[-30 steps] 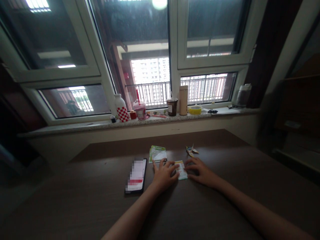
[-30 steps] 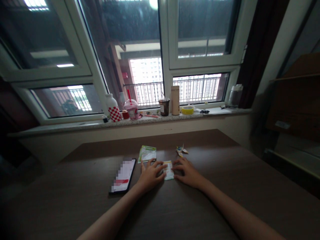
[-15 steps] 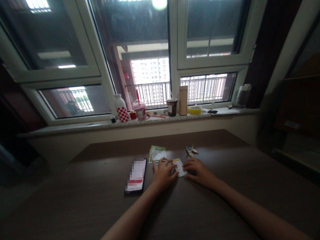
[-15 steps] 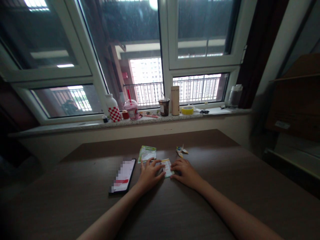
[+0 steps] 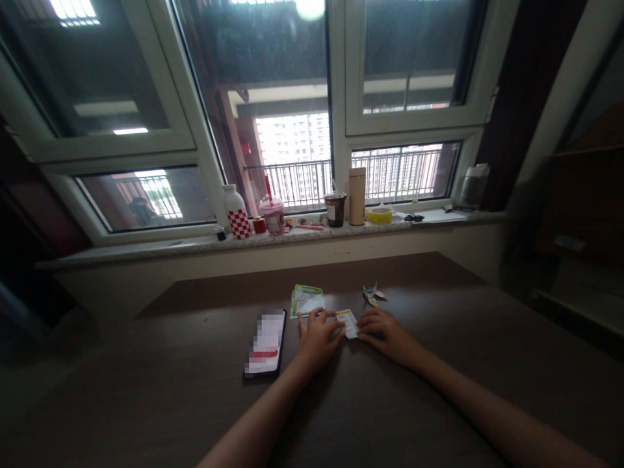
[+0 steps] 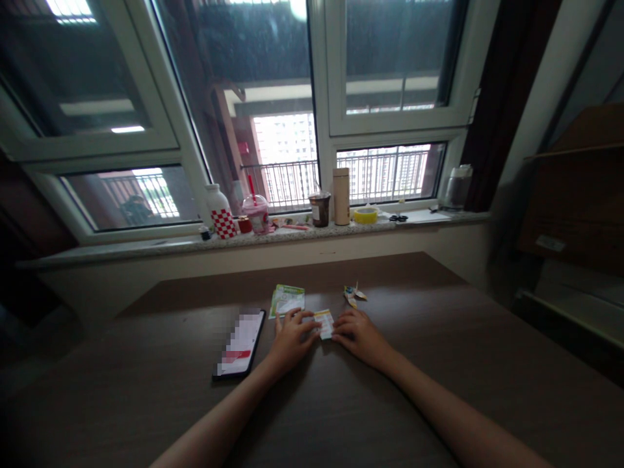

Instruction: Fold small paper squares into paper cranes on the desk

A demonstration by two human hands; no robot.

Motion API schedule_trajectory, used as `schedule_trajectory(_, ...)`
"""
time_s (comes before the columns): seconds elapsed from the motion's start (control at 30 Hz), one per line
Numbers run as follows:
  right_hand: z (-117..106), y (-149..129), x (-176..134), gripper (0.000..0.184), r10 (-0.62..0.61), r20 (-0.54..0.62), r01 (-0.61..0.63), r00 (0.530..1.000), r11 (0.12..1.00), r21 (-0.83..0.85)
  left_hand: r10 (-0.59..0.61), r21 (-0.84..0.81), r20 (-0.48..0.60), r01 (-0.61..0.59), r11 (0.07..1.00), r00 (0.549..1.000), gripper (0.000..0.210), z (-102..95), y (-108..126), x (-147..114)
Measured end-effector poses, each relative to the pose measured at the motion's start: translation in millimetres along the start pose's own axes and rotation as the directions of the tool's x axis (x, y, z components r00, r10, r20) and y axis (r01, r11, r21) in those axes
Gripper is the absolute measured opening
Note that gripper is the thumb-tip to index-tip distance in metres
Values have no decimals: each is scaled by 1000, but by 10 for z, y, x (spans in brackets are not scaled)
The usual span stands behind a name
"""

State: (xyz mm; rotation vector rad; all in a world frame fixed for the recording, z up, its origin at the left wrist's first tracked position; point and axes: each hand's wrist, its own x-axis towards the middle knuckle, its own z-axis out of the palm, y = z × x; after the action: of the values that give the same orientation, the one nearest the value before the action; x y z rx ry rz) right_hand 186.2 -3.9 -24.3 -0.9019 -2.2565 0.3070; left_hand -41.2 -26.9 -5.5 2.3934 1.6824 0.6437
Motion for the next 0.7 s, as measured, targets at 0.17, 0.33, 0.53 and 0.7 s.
schedule_trajectory(0.17, -15, -26, 1, 18, 12, 13, -12, 1000, 1000, 7, 14, -21, 22, -13, 1000, 1000, 24, 7, -25, 11)
schedule_trajectory(0.33, -6, -13, 1, 18, 1, 4, -1, 1000, 1000, 6, 30, -38, 26, -29, 999, 999, 18, 2, -38, 20)
schedule_trajectory(0.53, 14, 3, -5, 17, 4, 16, -3, 1000, 1000, -5, 22, -84, 8, -21, 996, 1000, 12, 1, -52, 31)
schedule_trajectory(0.7, 11, -59, 4, 15, 36, 24, -36, 999, 999, -15, 16, -105, -15, -18, 994, 1000, 11, 10, -43, 32)
